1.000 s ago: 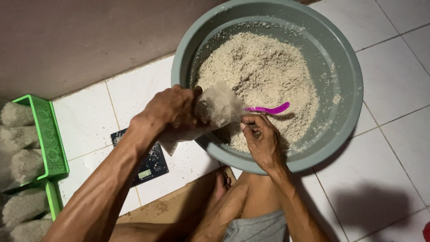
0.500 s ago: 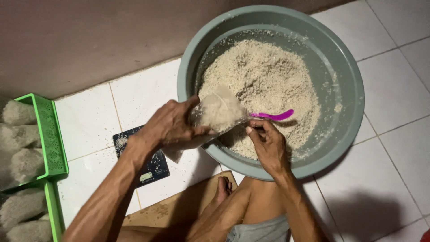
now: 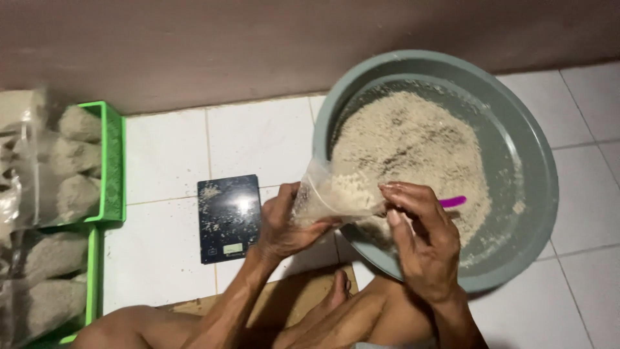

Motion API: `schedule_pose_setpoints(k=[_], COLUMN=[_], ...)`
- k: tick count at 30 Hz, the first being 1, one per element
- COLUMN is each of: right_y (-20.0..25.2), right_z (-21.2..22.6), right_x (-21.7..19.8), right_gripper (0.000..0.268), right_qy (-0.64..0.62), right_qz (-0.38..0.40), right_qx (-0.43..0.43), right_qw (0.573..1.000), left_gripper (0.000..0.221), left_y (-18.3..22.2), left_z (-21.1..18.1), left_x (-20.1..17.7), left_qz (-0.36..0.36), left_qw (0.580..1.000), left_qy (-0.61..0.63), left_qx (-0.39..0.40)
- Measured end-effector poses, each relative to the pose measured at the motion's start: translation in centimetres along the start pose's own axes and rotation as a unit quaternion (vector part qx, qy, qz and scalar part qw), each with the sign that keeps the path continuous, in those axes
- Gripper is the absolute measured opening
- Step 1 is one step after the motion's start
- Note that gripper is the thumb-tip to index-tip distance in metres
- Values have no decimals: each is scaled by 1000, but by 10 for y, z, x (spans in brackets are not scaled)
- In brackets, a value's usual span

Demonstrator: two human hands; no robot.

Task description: The person scoops a light-colored granular material from a large basin into plastic bags, weighs each bag on a digital scale, and folds the tops of the bags to seal them.

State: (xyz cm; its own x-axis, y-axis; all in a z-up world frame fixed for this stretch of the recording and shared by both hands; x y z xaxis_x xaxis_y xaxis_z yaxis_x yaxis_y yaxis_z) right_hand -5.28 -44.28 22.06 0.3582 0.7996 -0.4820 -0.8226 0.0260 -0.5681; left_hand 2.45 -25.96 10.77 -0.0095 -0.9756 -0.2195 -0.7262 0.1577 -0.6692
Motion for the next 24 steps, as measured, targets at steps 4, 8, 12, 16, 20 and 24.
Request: schedule_pose_setpoints(k=[4,8,12,16,20,24], right_y=[-6,-15,-24,-33,-37,-40], right_z=[22,32,44,60,48,44], right_x=[13,32,62,87,115,139], right_gripper=[26,35,30,25,15,7], right_qy=[39,52,59,56,67,3], right_qz=[73,87,79,118,176,155], right_qx=[-53,-106,-112,-110,-100,-85], right_qw=[995,989,989,985,977,984], left_gripper=[74,68,64,58,64,106], left_y=[6,6,13,19,44,40], left_z=[-10,-13,-7,-5,25,27], left_x=[-11,-34,-56,-75,-88,-120], left_qz=[-67,-77,-121,-160,-132,-158], left_qw=[993,995,988,979,984,959], left_qy=[-69,-50,-96,-123,-117,126], left_qx=[64,44,25,19,-1,-197])
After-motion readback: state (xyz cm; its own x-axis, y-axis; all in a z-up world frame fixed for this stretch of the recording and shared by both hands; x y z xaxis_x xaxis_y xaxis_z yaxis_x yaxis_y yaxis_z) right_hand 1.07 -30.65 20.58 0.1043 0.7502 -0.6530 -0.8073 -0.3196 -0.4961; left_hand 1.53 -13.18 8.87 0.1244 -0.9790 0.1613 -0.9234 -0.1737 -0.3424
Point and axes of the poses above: each hand's wrist, its own y-axis away from the middle knuckle, its own x-axis out of the palm, z = x × y, the point moved 3 cm from there along -y, towards the middle knuckle, and after that the axes turned 4 degrees about y, right-handed, at the moved point
